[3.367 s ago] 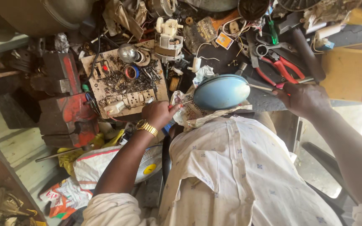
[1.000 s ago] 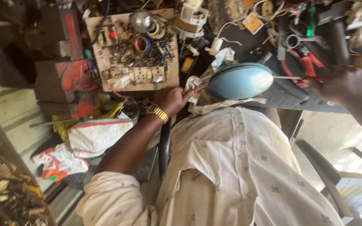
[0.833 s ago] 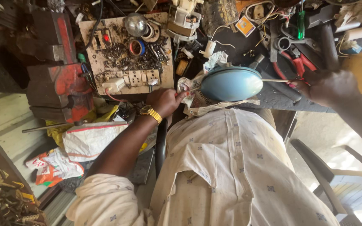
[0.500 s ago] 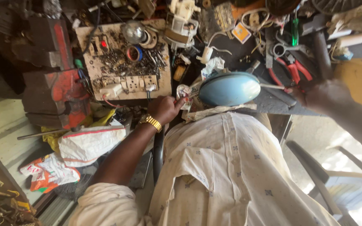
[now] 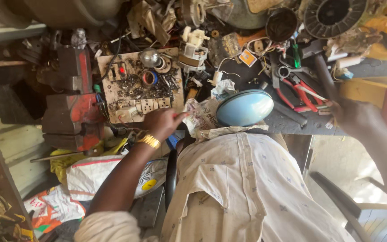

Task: The person disassembles a blue circular electrical component using a screwdriver, then handles a copper-wound stator. They connect wires to the stator and use a test light to check for electrical continuity. The person then reassembles the component, securing the stator back into the blue housing.

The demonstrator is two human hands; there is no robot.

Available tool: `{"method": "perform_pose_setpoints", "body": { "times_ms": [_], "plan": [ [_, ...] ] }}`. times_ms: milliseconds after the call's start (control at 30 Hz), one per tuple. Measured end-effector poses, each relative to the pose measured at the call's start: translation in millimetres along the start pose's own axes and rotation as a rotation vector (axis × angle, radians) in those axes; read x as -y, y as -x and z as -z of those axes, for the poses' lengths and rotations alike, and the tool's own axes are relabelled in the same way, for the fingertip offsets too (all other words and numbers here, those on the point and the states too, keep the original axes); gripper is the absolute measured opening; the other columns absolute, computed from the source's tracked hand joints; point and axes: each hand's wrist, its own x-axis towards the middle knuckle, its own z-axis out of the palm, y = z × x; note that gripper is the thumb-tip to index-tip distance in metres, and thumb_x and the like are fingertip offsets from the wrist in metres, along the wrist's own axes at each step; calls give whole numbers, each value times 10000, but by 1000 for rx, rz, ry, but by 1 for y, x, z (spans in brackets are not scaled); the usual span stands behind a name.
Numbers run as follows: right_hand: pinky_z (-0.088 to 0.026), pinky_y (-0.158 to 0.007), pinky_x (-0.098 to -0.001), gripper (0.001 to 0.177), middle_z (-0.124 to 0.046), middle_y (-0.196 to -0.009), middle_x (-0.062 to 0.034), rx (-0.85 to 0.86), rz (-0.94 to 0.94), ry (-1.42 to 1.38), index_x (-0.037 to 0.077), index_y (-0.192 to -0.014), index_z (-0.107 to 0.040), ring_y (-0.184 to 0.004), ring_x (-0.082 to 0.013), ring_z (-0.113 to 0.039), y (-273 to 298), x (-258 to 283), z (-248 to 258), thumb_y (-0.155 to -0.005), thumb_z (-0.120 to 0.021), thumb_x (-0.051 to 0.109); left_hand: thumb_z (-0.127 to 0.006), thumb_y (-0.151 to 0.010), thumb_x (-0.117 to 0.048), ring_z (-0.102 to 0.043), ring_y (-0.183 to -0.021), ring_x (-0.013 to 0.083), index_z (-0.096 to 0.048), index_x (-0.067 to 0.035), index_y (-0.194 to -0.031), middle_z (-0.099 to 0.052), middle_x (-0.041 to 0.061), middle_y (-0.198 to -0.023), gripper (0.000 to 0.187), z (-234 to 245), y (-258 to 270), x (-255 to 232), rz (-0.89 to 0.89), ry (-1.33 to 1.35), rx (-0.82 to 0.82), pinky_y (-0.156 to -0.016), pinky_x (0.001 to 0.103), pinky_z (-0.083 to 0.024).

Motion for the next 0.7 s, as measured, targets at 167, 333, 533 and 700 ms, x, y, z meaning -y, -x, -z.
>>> {"method": "perform_pose_setpoints", "body": {
  "times_ms": [167,333,533,700],
  "plan": [
    [-547,-779,-492,481,-756,-981,-174,15,-98,-313,107,-1147,-716,-920,-362,-724,13,13,-66,-943,-667,540,-598,-992,-610,-507,-480,149,-608,-111,-712,-564,10,-577,573,0,12,-18,-73,320,-304,-459,321,-434],
    [-454,-672,-363,489,-587,-847,-67,-196,-63,-859,50,-1201,-647,-770,-191,-542,4,97,-118,-913,-820,406,-684,-964,-448,-605,-547,161,-624,-95,-822,-638,10,-660,385,-7,-20,-83,-250,602,-418,-490,297,-478],
    [-421,-641,-307,608,-505,-830,-35,-199,-125,-1024,19,-1260,-575,-739,-146,-442,-8,141,-105,-843,-916,301,-701,-964,-310,-676,-744,318,-623,-56,-926,-701,104,-866,268,-21,-63,-102,-331,218,-482,-618,437,-521],
    [-495,-907,-292,722,-656,-1149,-59,-271,125,-1190,10,-1392,-540,-1016,-134,-602,-14,148,-90,-801,-892,227,-687,-965,-319,-692,-776,303,-610,-80,-941,-700,98,-915,252,-38,-109,-114,-336,161,-404,-646,431,-541]
  ]
}}
